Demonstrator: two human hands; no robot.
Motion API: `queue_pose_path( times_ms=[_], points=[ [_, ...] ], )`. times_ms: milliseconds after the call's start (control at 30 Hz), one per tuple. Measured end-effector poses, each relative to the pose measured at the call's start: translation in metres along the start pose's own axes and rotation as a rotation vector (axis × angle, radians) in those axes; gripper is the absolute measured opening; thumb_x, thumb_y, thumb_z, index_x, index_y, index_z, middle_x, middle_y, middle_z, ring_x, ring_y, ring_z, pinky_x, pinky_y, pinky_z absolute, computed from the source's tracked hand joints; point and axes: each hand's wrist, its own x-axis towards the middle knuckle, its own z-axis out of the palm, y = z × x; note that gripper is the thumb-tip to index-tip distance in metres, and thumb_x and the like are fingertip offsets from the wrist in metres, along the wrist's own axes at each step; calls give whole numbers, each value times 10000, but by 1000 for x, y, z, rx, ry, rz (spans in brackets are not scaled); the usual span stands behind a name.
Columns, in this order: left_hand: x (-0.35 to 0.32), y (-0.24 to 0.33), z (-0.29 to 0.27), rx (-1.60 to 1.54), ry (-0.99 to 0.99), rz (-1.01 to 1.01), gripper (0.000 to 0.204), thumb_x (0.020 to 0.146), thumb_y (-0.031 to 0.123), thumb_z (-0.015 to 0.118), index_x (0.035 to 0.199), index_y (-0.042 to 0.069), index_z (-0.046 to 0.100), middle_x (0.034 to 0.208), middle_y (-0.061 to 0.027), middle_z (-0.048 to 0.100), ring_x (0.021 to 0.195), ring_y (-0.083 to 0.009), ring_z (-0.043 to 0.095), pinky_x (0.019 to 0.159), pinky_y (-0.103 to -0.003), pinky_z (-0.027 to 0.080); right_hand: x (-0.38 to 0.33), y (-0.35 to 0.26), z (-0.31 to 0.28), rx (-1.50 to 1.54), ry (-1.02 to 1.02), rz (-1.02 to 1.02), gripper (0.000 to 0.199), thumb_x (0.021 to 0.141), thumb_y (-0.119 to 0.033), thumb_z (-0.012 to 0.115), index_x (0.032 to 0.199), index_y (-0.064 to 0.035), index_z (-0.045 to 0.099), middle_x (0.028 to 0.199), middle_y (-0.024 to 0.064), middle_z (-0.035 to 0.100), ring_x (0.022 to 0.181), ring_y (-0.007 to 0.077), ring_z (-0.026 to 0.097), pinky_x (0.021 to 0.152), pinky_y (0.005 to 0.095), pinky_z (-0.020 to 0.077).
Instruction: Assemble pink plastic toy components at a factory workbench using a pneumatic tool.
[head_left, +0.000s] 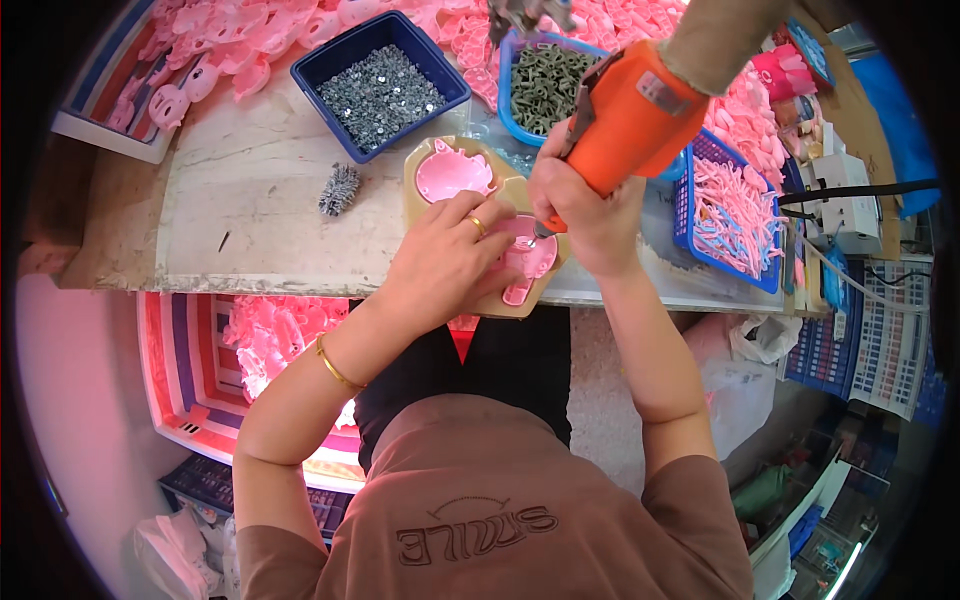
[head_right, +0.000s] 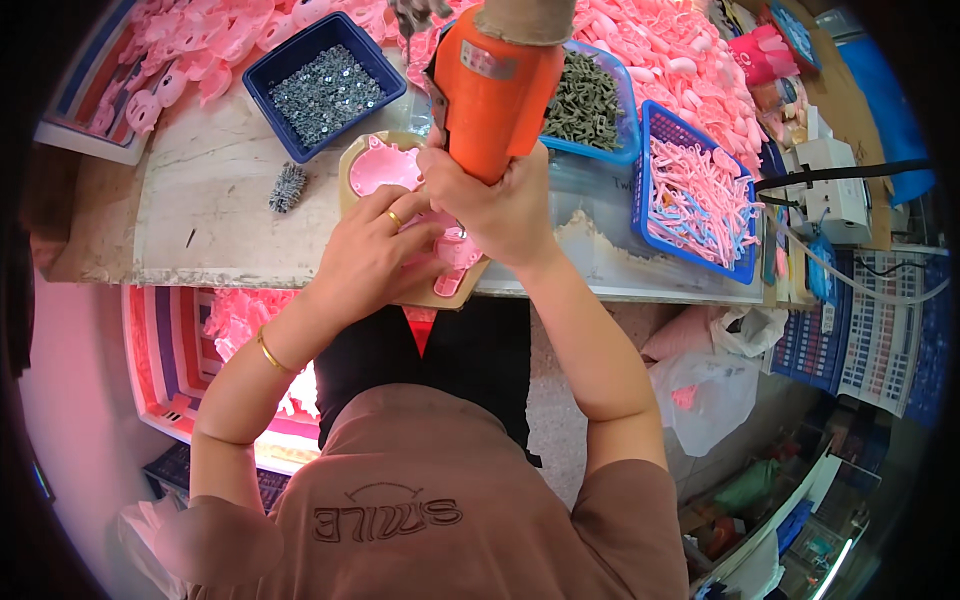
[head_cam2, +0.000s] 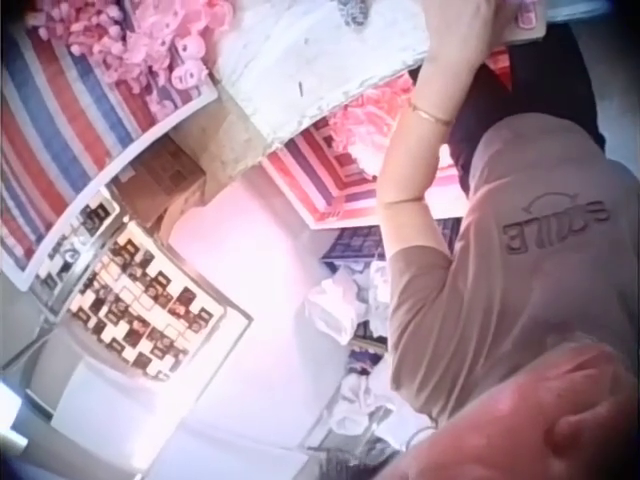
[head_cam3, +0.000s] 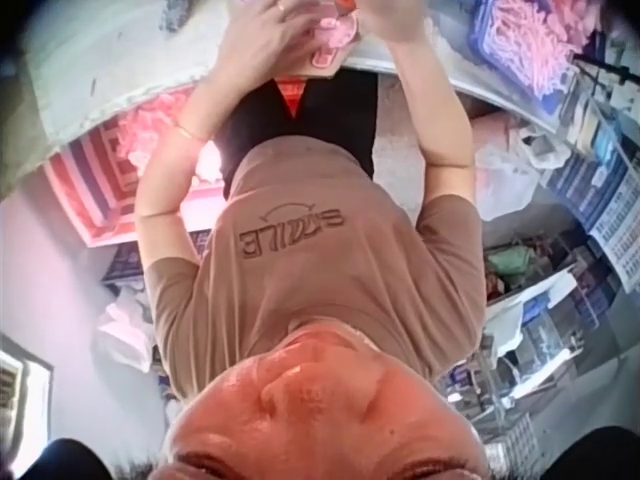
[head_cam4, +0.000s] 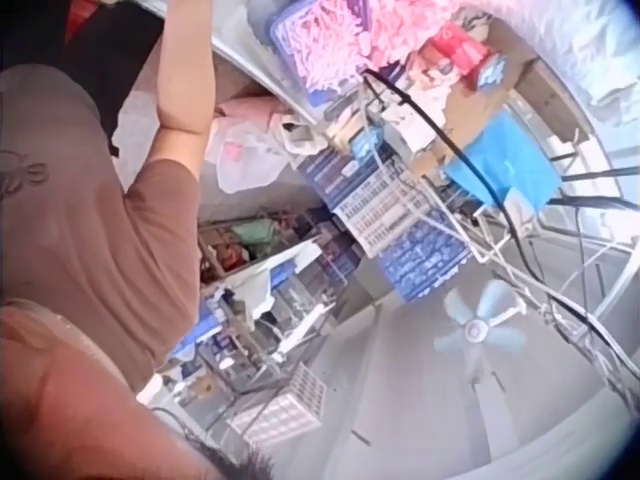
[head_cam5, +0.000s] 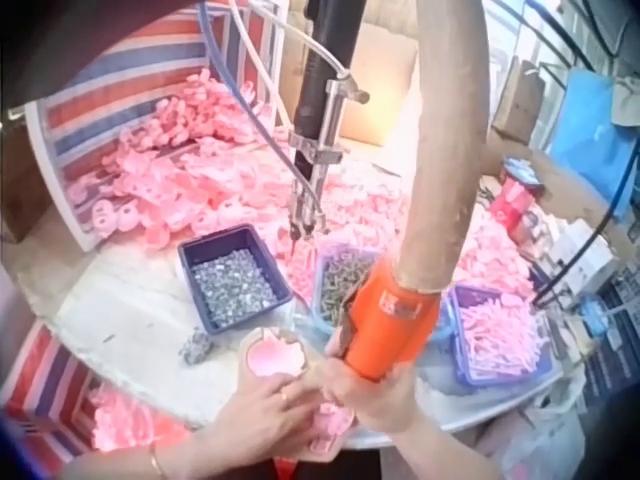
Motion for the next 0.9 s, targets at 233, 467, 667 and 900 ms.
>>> queue_pose_path(
  times_ms=[233, 467, 667, 900],
  points=[
    [-1, 1, 0, 17, 4, 7, 292, 754, 249, 758, 981, 76, 695, 1172, -40, 600, 1076, -251, 558, 922, -375, 477, -2, 3, -1, 62, -19, 2, 154, 851, 9, 579, 972, -9, 486, 747, 38, 549, 500, 87, 492, 435, 235, 388],
    [-12, 6, -3, 51, 62, -8, 284, 800, 238, 736, 1024, 82, 657, 1190, -51, 590, 1124, -256, 547, 948, -388, 470, 22, -24, 21, 138, -50, -115, 331, 878, -171, 759, 1079, 16, 572, 798, -1, 591, 696, 80, 586, 634, 250, 482],
    [-24, 10, -5, 39, 76, -29, 287, 830, 204, 719, 1086, 98, 641, 1240, -81, 579, 1201, -291, 521, 1001, -426, 451, 46, -59, 28, -122, -237, -288, 446, 1003, -201, 595, 1366, 28, 471, 1132, 48, 609, 973, 113, 601, 871, 255, 475],
    [-36, 11, -10, 39, 67, -82, 391, 815, 206, 740, 1174, 119, 612, 1361, -107, 521, 1294, -308, 462, 1102, -461, 379, 81, -123, -28, -653, 138, -420, 321, 998, -223, 554, 1224, -6, 624, 1064, 92, 676, 956, 169, 676, 829, 293, 532]
  ],
)
